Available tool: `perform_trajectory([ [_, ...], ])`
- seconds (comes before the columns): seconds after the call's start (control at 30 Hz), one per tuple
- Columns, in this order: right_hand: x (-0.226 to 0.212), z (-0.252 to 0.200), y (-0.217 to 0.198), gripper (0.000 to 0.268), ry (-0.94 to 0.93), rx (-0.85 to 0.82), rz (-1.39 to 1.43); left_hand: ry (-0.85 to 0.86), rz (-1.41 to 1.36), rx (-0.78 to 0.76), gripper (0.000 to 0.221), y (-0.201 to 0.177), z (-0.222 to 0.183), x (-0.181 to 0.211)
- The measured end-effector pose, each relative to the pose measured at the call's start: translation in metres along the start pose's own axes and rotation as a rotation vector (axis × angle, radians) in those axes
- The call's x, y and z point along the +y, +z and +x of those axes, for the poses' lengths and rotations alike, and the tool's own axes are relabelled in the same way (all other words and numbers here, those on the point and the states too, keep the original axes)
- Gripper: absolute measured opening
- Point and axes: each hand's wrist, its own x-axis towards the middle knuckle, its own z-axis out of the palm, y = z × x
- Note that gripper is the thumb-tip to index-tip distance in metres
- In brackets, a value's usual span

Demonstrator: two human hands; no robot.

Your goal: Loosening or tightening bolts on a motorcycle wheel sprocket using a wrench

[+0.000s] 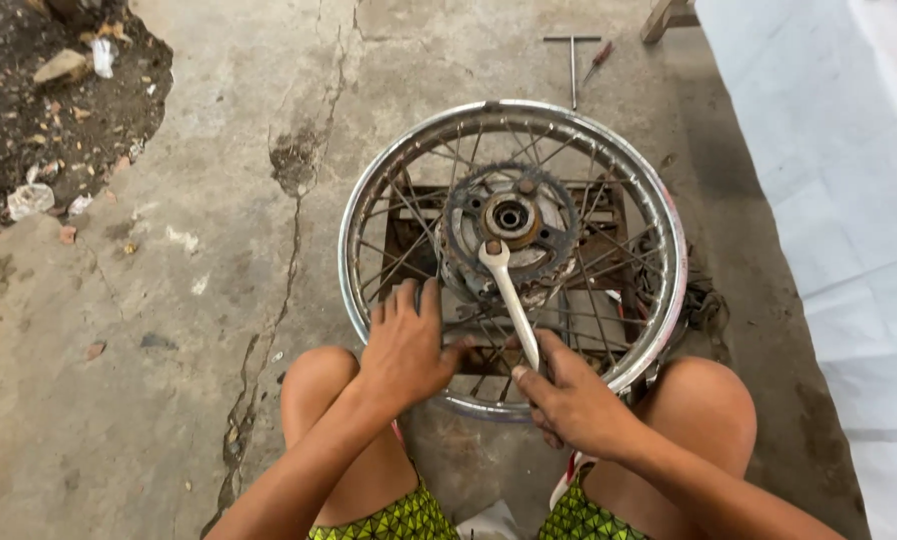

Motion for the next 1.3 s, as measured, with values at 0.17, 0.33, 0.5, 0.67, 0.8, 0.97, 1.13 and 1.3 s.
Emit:
perform_trajectory([
  [0.17,-0.002,-0.003,0.008,0.059,-0.121,0.096,-0.212,0.179,-0.183,0.319,0.044,-0.050,0.059,0.013],
  [0.33,-0.025,-0.019,0.028,0.078,-0.083,0.252,-0.609,0.430,-0.271,0.314,0.038,-0.031,0.138,0.030],
  [0.5,-0.033,-0.022,0.036,0.078,0.005,0.286,-0.739,0.307,-0.004,-0.068,0.074,-0.017,0.204,0.059],
  [0.67,-0.004,-0.004,0.030,0.070,-0.068,0.387,-0.885,0.314,0.016,-0.143,0.081,-0.007,0.218,0.059],
  [0.8,0.012,0.002,0.024,0.072,-0.212,0.424,-0.892,0.383,0.011,-0.103,0.097,-0.002,0.222,0.055],
  [0.97,0.012,0.002,0.016,0.071,-0.266,0.378,-0.840,0.391,0.001,-0.142,0.102,-0.004,0.223,0.057],
  [1.13,0.013,0.005,0.004,0.076,-0.285,0.335,-0.849,0.415,-0.008,-0.118,0.102,0.000,0.223,0.054],
  [1.3,0.026,0.020,-0.039,0.077,-0.262,0.235,-1.015,0.439,0.005,-0.111,0.103,0.006,0.227,0.050],
])
